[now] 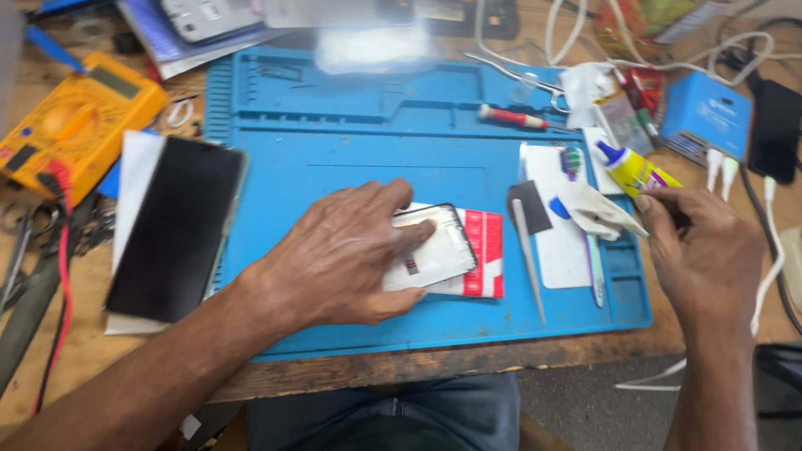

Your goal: The person is repairing a mobile phone by cleaning the frame and applying adhesive from a tube to prepare for attaching a new screen component.

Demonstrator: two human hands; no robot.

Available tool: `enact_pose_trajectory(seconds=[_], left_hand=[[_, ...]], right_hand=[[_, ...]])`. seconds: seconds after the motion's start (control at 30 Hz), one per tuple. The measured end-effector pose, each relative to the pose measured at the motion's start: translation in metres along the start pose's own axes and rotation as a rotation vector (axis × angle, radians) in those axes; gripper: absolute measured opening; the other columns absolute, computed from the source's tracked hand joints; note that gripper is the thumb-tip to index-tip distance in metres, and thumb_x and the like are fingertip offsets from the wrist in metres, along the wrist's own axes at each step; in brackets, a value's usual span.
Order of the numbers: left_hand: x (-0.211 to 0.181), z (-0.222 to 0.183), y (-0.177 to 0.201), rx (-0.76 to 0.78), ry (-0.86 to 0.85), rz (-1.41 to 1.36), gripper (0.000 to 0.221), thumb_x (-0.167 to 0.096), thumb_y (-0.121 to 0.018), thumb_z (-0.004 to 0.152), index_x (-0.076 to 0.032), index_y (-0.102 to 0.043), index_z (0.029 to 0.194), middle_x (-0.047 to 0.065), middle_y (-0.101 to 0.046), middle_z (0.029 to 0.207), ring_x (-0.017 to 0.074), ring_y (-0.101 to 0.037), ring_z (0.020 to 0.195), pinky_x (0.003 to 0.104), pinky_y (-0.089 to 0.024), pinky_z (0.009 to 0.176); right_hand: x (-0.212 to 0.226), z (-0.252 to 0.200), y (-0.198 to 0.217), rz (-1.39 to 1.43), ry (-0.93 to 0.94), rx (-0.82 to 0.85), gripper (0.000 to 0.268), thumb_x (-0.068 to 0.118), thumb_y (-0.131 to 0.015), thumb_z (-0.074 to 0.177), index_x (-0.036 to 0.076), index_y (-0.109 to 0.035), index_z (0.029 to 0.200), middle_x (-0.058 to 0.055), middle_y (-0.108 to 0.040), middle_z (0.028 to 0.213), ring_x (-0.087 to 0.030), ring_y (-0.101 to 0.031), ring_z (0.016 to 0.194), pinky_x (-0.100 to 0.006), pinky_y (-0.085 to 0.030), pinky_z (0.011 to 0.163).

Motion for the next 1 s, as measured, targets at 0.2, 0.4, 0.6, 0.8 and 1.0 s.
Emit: enact_pose_trajectory(seconds=[0.2,0.4,0.6,0.8,1.0], left_hand=[[-0.003,0.003,-0.002,0.082,0.048,0.006,0.055,-0.043,-0.08,0.071,-0.009,-0.074,0.115,0.015,-0.061,0.099,0.0298,-0.061,0.089,0.047,-0.052,0.082],[0.001,-0.001,-0.008,0.082,0.043,-0.004,0.054,-0.046,-0.081,0.073,-0.003,-0.074,0.104,0.013,-0.058,0.095,0.0272,-0.058,0.087,0.046,-0.052,0.079],[0.005,-0.002,-0.012,0.03,-0.007,-0.017,0.052,-0.043,-0.078,0.071,0.0,-0.075,0.101,0.012,-0.056,0.092,0.0256,-0.057,0.084,0.044,-0.053,0.078],[0.009,-0.002,-0.023,0.086,0.036,-0.01,0.053,-0.044,-0.077,0.072,-0.001,-0.076,0.102,0.011,-0.054,0.087,0.0252,-0.056,0.082,0.044,-0.053,0.075],[0.005,-0.003,-0.022,-0.005,-0.016,0.024,0.054,-0.044,-0.079,0.071,0.0,-0.076,0.102,0.011,-0.053,0.085,0.0246,-0.055,0.081,0.043,-0.053,0.075]], right_hand=[[-0.012,0.0,-0.012,-0.144,0.156,0.044,0.017,0.02,-0.083,0.092,0.007,-0.081,0.104,-0.013,-0.077,0.101,-0.026,-0.073,0.087,-0.037,-0.056,0.076],[0.051,-0.002,-0.018,0.303,0.156,0.151,0.019,0.007,-0.076,0.095,0.008,-0.077,0.113,-0.009,-0.077,0.106,-0.02,-0.075,0.09,-0.031,-0.058,0.08],[0.139,0.002,-0.077,0.116,0.749,0.299,0.018,0.005,-0.076,0.08,0.004,-0.079,0.098,-0.012,-0.074,0.092,-0.029,-0.072,0.083,-0.04,-0.059,0.073],[0.139,0.018,-0.095,-0.099,0.611,0.573,0.012,0.011,-0.069,0.087,0.0,-0.072,0.084,-0.015,-0.071,0.08,-0.032,-0.071,0.074,-0.045,-0.058,0.07],[0.144,0.016,-0.106,-0.332,0.302,0.705,0.027,0.025,-0.065,0.091,0.0,-0.071,0.083,-0.023,-0.069,0.075,-0.038,-0.072,0.074,-0.05,-0.057,0.075]])
Point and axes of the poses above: each hand's wrist, its own z-axis towards the middle knuckle, its own y-axis out of the back of the hand, x = y × z, the point moved 6 cm from there along z, towards the middle knuckle
